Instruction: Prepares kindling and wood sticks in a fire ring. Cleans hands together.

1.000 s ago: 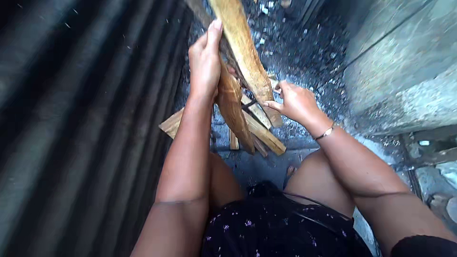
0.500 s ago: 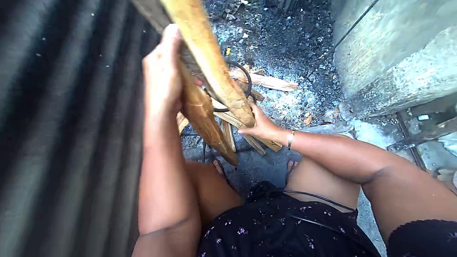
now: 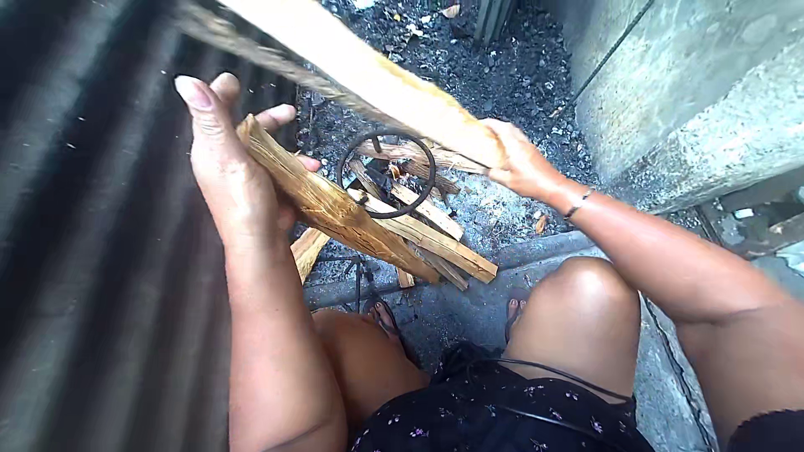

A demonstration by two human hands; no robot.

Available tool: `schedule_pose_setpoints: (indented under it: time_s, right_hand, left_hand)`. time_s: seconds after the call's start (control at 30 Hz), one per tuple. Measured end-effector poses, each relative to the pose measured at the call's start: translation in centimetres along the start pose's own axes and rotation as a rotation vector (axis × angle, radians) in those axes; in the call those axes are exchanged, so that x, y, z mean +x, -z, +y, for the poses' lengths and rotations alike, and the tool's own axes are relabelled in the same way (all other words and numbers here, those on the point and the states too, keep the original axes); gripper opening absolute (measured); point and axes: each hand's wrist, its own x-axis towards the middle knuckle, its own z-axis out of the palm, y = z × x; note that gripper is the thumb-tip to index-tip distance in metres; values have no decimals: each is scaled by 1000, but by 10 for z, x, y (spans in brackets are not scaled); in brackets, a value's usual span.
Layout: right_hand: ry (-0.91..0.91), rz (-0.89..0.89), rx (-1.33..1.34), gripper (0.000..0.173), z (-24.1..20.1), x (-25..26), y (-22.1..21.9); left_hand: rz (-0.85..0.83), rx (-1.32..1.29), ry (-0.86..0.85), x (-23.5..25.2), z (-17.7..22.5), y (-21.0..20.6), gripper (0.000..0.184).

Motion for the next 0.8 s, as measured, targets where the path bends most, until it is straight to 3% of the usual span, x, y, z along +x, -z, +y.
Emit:
schedule_pose_setpoints:
  time_s: [0.13,0.23,0.37,0.53,0.8]
  right_hand:
    - [-244,-11,-105,90,81,-43,18]
    - [-432,-13,-135,86,148,-98,-7]
    - [-708,-225,-128,82,208,-144,-45]
    - [-782,-328,-139,84,242,-147,-89]
    - [-665,-469,-165,85,254,-97,-112]
  left_hand:
    - [-183,89,-70,-3,-2,-10,55]
    - [-298,118,-161,-10,2,-14,59]
    - [-373,161,-263,-42,3,-20,54]
    - [-468,130,-318,-77,-13,-22,47]
    - [-445,48,-281,-81,-26,-11,46]
